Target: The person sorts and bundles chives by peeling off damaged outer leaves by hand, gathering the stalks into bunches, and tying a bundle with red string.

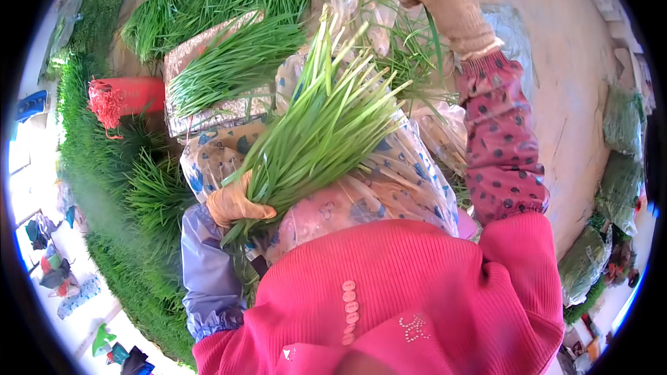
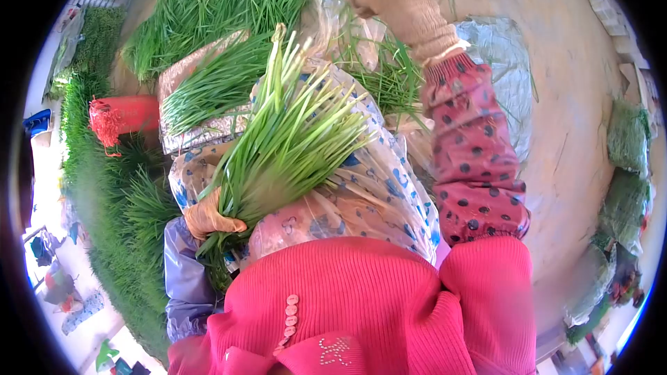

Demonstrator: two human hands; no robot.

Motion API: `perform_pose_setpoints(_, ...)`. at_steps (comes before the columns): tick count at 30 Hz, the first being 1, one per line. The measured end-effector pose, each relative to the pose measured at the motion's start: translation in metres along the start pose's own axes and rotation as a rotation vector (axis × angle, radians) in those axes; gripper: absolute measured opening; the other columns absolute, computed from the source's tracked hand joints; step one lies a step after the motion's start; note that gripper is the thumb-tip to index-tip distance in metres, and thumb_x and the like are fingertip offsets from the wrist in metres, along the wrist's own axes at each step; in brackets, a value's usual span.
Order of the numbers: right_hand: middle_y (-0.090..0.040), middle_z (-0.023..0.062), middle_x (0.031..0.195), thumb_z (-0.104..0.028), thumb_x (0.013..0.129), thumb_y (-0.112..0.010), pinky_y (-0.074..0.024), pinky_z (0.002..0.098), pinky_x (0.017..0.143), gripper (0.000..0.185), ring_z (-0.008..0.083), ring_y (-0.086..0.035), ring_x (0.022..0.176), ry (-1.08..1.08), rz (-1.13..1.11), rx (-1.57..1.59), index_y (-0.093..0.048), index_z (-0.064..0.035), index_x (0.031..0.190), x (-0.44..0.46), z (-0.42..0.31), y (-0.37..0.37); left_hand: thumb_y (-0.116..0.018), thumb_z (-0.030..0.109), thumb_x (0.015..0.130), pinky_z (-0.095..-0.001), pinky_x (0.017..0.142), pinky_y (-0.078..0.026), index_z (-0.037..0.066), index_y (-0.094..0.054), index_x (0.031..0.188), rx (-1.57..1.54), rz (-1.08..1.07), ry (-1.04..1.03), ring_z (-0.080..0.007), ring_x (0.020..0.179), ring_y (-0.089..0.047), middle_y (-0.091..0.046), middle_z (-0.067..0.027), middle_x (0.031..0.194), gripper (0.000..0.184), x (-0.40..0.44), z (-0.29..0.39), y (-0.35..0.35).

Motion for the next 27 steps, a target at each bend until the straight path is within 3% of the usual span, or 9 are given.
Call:
perform_pose_setpoints(2, -0.068, 0.0024, 0.099, 0.010, 0.079, -0.056, -0.0476, 0.0249, 0.072, 0.039, 0.0103, -0.060, 0.082, 0.180, -0.228, -0.021, -0.067, -0.0042, 0.114, -0.021, -0.048, -0.030, -0.081, 0.005, 0.064, -0.0287, 0.094, -0.041, 0.003, -0.049, 0.131, -0.035, 0.018, 0.017, -0.0131, 0.108, -0.052, -0.058, -0.0029, 0.121, 0.074, 0.002, 0.002, -0.001)
perform_pose_setpoints(3, -0.068, 0.0024, 0.099, 0.010, 0.079, -0.056, -0.0476, 0.0249, 0.072, 0.039, 0.0103, -0.060, 0.082, 0.168, -0.220, -0.018, -0.067, -0.0042, 0.114, -0.018, -0.053, -0.036, -0.081, 0.004, 0.064, -0.0285, 0.094, -0.042, 0.003, -0.049, 0.131, -0.062, 0.036, 0.037, -0.0129, 0.108, -0.053, -0.058, -0.0029, 0.120, 0.074, 0.002, 0.004, -0.001)
perform_pose_setpoints(6, -0.069, 0.0023, 0.095, 0.008, 0.081, -0.058, -0.0491, 0.0250, 0.071, 0.034, 0.0100, -0.061, 0.082, 0.697, -0.412, -0.487, -0.069, -0.0057, 0.111, -0.038, -0.066, -0.067, -0.081, 0.005, 0.062, -0.0296, 0.095, -0.042, 0.004, -0.048, 0.132, 0.004, 0.052, 0.043, -0.0140, 0.108, -0.052, -0.058, -0.0028, 0.121, 0.077, 0.002, 0.004, 0.002)
perform_pose_setpoints(11, -0.071, 0.0046, 0.090, 0.005, 0.083, -0.059, -0.0502, 0.0250, 0.070, 0.028, 0.0128, -0.064, 0.080, 0.087, -0.562, -0.055, -0.070, -0.0064, 0.106, -0.021, -0.006, -0.095, -0.081, 0.004, 0.064, -0.0312, 0.099, -0.039, 0.005, -0.039, 0.140, -0.048, 0.101, -0.015, -0.0161, 0.117, -0.049, -0.053, -0.0045, 0.128, 0.087, 0.000, 0.004, 0.003)
perform_pose_setpoints(13, -0.070, 0.0046, 0.085, 0.001, 0.085, -0.061, -0.0507, 0.0263, 0.066, 0.021, 0.0125, -0.064, 0.077, 0.170, -0.476, 0.088, -0.071, -0.0055, 0.103, -0.012, -0.006, -0.092, -0.080, 0.003, 0.064, -0.0312, 0.100, -0.039, 0.006, -0.039, 0.140, -0.049, 0.107, 0.001, -0.0167, 0.117, -0.049, -0.054, -0.0046, 0.128, 0.086, -0.002, 0.001, 0.004)
perform_pose_setpoints(18, -0.068, 0.0059, 0.074, -0.006, 0.088, -0.058, -0.0488, 0.0303, 0.059, 0.012, 0.0154, -0.062, 0.067, -0.008, 0.147, 0.272, -0.069, -0.0042, 0.089, 0.016, 0.022, -0.004, -0.078, -0.001, 0.064, -0.0280, 0.088, -0.045, 0.005, -0.042, 0.138, -0.173, 0.104, -0.041, -0.0153, 0.107, -0.054, -0.056, -0.0053, 0.125, 0.083, -0.001, 0.001, 0.000)
perform_pose_setpoints(20, -0.065, 0.0130, 0.071, -0.012, 0.084, -0.061, -0.0480, 0.0334, 0.061, 0.011, 0.0208, -0.062, 0.064, 0.115, 0.218, -0.752, -0.066, -0.0026, 0.083, -0.012, -0.026, -0.001, -0.078, -0.001, 0.064, -0.0277, 0.087, -0.046, 0.005, -0.042, 0.138, -0.197, 0.094, -0.024, -0.0158, 0.106, -0.055, -0.057, -0.0062, 0.124, 0.082, 0.000, -0.001, 0.003)
perform_pose_setpoints(25, -0.063, 0.0128, 0.072, -0.015, 0.087, -0.057, -0.0467, 0.0350, 0.058, 0.016, 0.0219, -0.058, 0.060, 0.471, 0.092, -0.638, -0.064, -0.0016, 0.084, -0.065, -0.063, -0.072, -0.078, 0.001, 0.066, -0.0276, 0.084, -0.047, 0.004, -0.042, 0.138, -0.216, 0.067, -0.057, -0.0160, 0.103, -0.057, -0.058, -0.0083, 0.123, 0.081, 0.008, -0.010, 0.010)
perform_pose_setpoints(27, -0.062, 0.0017, 0.090, -0.033, 0.079, -0.069, -0.0482, 0.0388, 0.073, 0.032, 0.0206, -0.061, 0.088, 0.623, -0.040, -0.963, -0.066, -0.0099, 0.100, -0.072, -0.049, -0.107, -0.078, 0.002, 0.067, -0.0255, 0.079, -0.048, 0.004, -0.042, 0.138, -0.208, 0.044, -0.129, -0.0135, 0.101, -0.057, -0.058, -0.0077, 0.122, 0.079, 0.011, 0.002, 0.002)
Point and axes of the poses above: each hand's wrist, its own x-axis towards the middle knuckle, its own y-axis out of the back of the hand, z = x × y, the point moved 7 cm from there along x, towards the middle knuckle
